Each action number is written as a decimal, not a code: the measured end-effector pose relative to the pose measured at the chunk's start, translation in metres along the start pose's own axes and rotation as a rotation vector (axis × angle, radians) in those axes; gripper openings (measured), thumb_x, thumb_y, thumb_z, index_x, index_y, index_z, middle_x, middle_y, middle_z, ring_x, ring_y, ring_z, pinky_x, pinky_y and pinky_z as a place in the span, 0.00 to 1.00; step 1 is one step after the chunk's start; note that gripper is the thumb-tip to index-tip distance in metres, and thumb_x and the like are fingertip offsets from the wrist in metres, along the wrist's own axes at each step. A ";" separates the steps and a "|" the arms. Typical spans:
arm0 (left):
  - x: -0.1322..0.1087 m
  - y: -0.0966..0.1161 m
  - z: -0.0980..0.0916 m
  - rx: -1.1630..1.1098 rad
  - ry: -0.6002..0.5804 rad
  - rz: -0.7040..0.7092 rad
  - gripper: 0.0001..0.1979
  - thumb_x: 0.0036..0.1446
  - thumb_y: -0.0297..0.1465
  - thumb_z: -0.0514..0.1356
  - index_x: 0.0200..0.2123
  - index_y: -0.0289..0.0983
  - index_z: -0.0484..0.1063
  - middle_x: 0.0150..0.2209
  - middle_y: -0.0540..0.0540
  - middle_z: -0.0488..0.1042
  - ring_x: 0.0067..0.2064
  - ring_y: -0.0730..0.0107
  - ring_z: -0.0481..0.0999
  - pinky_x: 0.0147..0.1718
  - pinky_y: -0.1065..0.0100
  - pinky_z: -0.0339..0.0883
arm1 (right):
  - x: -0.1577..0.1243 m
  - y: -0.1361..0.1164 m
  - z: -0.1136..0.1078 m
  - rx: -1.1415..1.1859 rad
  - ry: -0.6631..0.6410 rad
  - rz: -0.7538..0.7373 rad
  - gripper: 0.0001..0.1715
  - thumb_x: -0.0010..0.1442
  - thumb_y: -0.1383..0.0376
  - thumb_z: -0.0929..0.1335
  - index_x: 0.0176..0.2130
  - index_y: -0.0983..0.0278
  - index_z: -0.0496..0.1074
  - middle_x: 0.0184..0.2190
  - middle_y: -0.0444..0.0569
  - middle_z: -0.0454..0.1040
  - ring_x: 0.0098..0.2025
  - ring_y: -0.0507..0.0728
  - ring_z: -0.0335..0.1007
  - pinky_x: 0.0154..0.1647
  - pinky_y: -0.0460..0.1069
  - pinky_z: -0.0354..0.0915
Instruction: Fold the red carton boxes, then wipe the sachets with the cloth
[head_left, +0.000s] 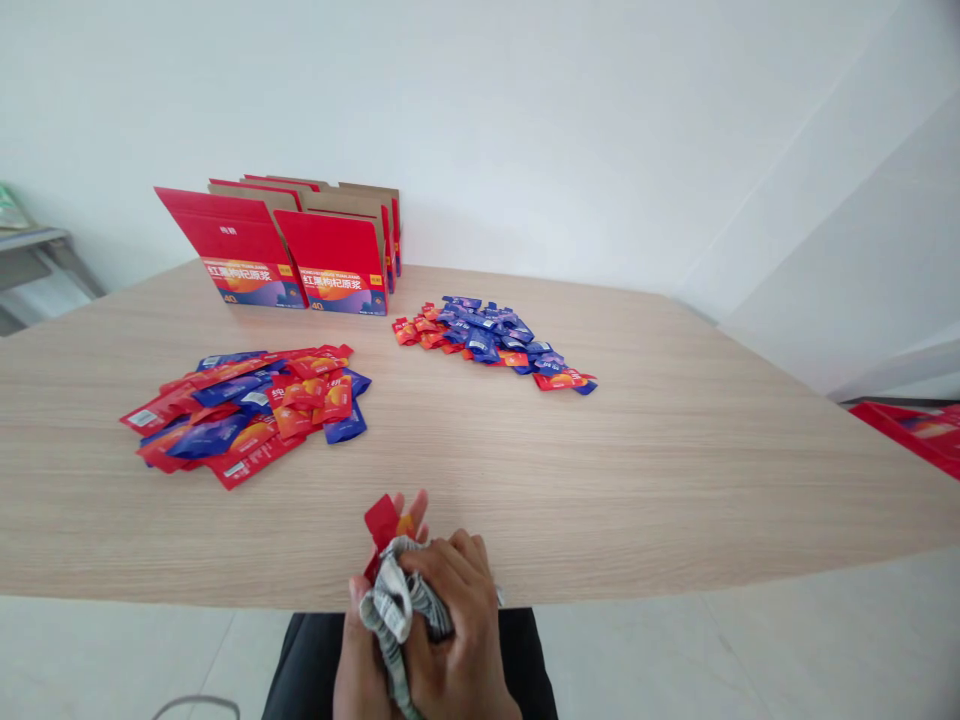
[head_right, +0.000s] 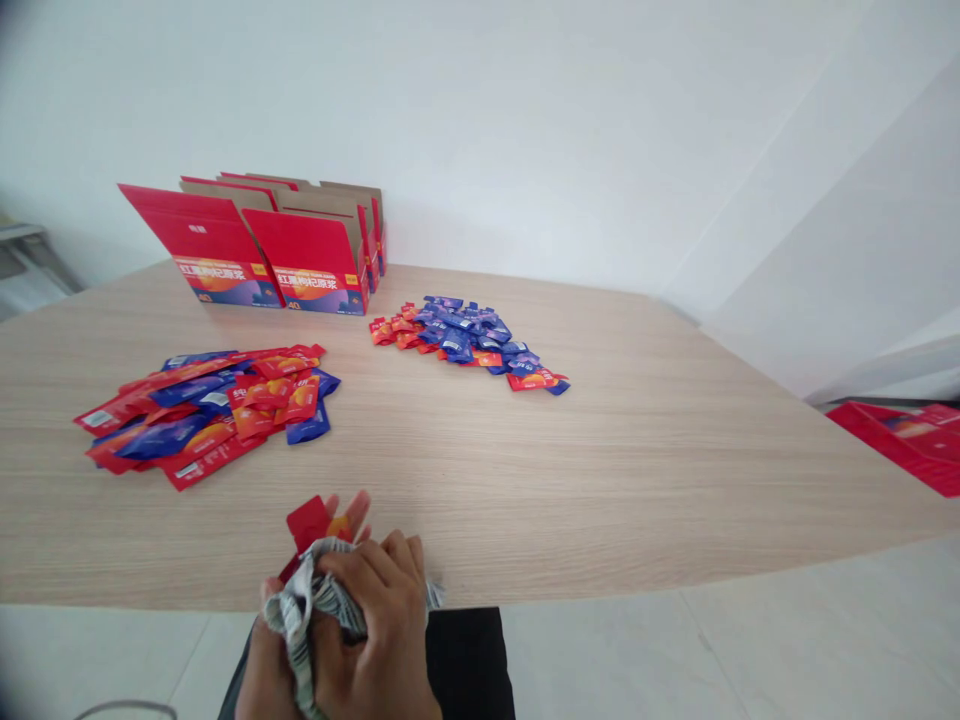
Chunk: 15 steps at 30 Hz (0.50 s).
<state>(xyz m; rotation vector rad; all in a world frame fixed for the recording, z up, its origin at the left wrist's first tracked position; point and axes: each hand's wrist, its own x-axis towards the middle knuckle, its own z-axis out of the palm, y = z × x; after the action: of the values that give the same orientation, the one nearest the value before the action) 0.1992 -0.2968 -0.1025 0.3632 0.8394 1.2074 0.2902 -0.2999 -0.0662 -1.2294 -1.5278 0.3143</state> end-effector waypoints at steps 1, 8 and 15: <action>0.004 0.011 0.008 -0.024 0.013 0.042 0.39 0.54 0.62 0.70 0.62 0.47 0.83 0.62 0.43 0.83 0.75 0.40 0.68 0.76 0.47 0.58 | -0.004 0.000 0.005 0.028 0.008 -0.003 0.12 0.61 0.71 0.66 0.41 0.57 0.75 0.33 0.45 0.79 0.35 0.59 0.72 0.37 0.52 0.62; -0.010 -0.002 0.015 -0.150 -0.058 0.011 0.26 0.60 0.54 0.71 0.54 0.46 0.88 0.62 0.42 0.83 0.75 0.40 0.67 0.75 0.48 0.58 | -0.001 0.010 0.008 0.151 0.154 0.048 0.08 0.68 0.68 0.68 0.45 0.58 0.76 0.33 0.44 0.77 0.32 0.56 0.74 0.29 0.47 0.63; -0.007 -0.030 -0.011 -0.350 -0.161 -0.203 0.25 0.68 0.49 0.66 0.62 0.45 0.84 0.60 0.41 0.85 0.74 0.44 0.69 0.75 0.52 0.59 | 0.014 0.010 -0.009 0.138 0.067 0.182 0.07 0.69 0.66 0.68 0.40 0.60 0.78 0.32 0.44 0.81 0.31 0.54 0.78 0.31 0.45 0.68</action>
<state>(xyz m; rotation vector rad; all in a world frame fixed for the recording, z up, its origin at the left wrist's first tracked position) 0.2106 -0.3160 -0.1266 0.0855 0.5000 1.0936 0.3051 -0.2882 -0.0620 -1.2588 -1.3170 0.4855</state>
